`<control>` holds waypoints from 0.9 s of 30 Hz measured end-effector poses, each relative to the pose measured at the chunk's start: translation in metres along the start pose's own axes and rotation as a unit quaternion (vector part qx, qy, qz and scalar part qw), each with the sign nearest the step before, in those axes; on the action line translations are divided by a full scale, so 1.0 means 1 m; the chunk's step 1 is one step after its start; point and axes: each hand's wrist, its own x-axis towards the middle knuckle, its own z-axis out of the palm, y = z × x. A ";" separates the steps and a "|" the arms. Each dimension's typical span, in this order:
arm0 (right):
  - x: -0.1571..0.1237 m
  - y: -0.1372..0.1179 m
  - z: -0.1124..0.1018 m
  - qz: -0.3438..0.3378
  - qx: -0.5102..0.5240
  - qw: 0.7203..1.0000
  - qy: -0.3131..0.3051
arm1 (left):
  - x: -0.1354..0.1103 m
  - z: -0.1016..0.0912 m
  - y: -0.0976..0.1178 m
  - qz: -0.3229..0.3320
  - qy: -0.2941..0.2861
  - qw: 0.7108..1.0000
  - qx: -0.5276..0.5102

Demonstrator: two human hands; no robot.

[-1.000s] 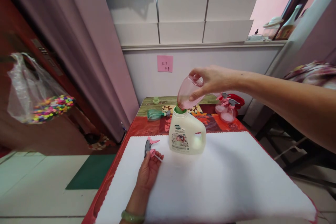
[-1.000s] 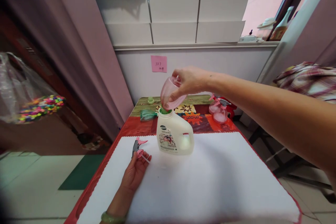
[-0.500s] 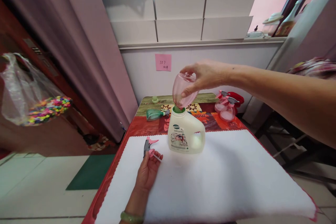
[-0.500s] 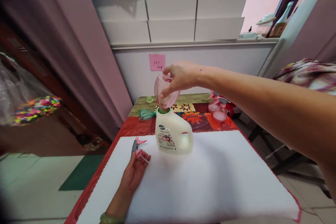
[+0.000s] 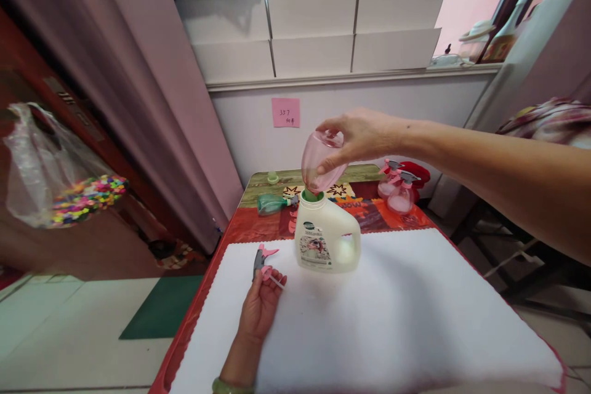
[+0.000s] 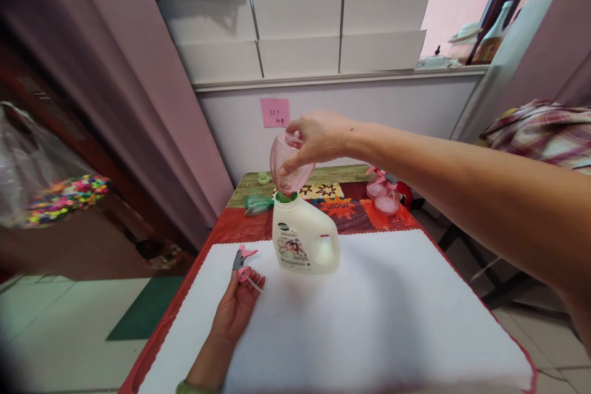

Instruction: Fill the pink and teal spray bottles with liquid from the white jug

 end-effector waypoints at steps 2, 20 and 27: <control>0.000 -0.001 0.000 0.001 -0.001 1.000 0.002 | 0.000 0.000 0.000 0.002 0.001 1.000 0.001; -0.028 0.026 0.024 0.024 0.093 0.994 0.055 | 0.000 0.001 -0.001 0.000 -0.001 1.000 0.006; -0.054 0.040 0.046 0.087 0.193 0.970 0.117 | -0.002 0.001 -0.002 0.001 0.006 1.000 0.004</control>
